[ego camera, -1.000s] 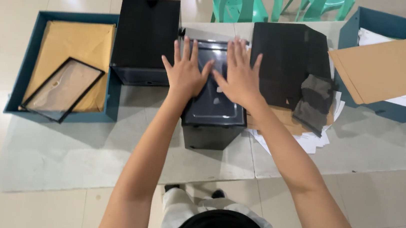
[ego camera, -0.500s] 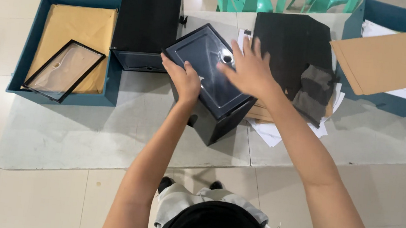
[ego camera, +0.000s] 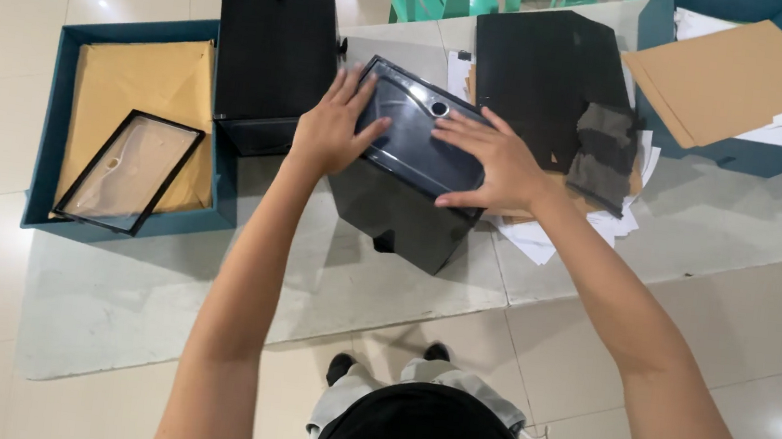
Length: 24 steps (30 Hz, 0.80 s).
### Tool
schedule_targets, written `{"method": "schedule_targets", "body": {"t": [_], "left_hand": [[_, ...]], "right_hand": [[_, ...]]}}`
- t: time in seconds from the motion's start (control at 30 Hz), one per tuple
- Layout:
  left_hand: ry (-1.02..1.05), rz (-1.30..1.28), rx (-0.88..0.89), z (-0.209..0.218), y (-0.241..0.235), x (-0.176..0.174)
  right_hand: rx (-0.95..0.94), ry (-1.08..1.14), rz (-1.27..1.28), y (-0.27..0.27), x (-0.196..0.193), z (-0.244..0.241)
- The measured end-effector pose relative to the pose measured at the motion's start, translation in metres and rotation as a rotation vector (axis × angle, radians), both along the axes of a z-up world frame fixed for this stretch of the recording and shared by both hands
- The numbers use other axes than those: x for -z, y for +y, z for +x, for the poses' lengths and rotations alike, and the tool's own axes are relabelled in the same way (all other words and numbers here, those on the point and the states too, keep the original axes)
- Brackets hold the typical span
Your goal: The person assembles a black electronic device by folding a black plastic casing and securing it with clips. They then wipe a transparent plastic cover with a cloth and place it onto the assembled casing, pressing it into place.
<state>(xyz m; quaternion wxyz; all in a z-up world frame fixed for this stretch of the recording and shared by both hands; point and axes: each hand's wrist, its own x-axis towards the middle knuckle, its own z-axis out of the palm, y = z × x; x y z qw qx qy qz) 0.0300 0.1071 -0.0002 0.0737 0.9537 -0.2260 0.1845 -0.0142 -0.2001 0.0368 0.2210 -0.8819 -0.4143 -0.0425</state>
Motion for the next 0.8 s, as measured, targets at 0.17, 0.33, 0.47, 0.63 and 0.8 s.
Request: {"method": "schedule_targets", "body": {"t": [0.17,0.33,0.47,0.63,0.8], "left_hand": [[0.188,-0.218,-0.075,-0.027,-0.015,0.001],[0.484,-0.073,-0.243,-0.083,-0.033,-0.047],[0.287,0.09,-0.232,-0.067,-0.037,-0.037],[0.093,-0.074,0.044,-0.032,-0.04,0.005],[0.325,0.047,-0.16,-0.051,-0.043,-0.033]], "right_hand": [[0.467,-0.136,-0.279,-0.013,0.023,0.014],[0.675,0.213,-0.128,-0.025,0.044,0.036],[0.507,0.235,0.065,-0.015,0.032,0.023],[0.736,-0.577,-0.628,0.02,0.024,0.004],[0.877,0.148,-0.247,0.039,0.01,-0.007]]}}
